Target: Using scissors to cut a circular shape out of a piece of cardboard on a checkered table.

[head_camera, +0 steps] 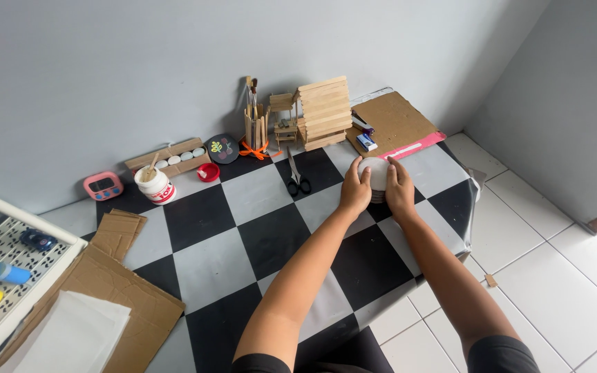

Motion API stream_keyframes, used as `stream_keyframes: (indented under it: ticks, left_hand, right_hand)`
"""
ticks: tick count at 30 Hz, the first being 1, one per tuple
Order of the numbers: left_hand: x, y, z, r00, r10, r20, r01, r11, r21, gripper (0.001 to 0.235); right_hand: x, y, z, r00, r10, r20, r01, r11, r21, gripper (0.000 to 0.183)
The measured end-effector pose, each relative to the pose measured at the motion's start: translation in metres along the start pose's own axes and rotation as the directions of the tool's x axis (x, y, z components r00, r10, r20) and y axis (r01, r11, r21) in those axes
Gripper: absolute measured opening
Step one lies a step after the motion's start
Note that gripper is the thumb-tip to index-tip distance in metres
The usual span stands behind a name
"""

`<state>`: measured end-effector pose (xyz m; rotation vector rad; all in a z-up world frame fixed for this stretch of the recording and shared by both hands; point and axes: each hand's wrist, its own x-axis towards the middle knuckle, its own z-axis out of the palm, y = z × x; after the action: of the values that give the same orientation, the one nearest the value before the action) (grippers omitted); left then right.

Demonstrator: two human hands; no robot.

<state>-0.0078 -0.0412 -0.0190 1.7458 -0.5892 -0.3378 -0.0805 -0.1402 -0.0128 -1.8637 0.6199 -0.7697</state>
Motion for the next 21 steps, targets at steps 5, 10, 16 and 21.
stream_keyframes:
  ticks: [5,10,16,21]
  left_hand:
    - [-0.032,0.036,-0.062,0.984,0.179,0.011,-0.180,0.983,0.042,0.073]
    - [-0.071,0.061,-0.181,0.921,0.386,-0.055,-0.351,0.883,0.312,0.070]
    - [-0.131,0.041,-0.335,0.883,0.430,-0.190,-0.235,0.754,0.613,0.060]
    - [-0.225,0.024,-0.433,0.770,0.516,-0.376,-0.091,0.671,0.736,0.055]
  right_hand:
    - [-0.022,-0.030,-0.013,0.894,-0.415,-0.167,0.409,0.910,-0.075,0.037]
    - [-0.045,-0.057,0.018,0.683,-0.724,-0.093,0.710,0.689,-0.147,0.033]
    - [-0.087,-0.108,0.102,0.576,-0.789,0.214,0.796,0.601,0.073,0.038]
    - [-0.131,-0.142,0.190,0.508,-0.731,0.456,0.754,0.633,0.173,0.037]
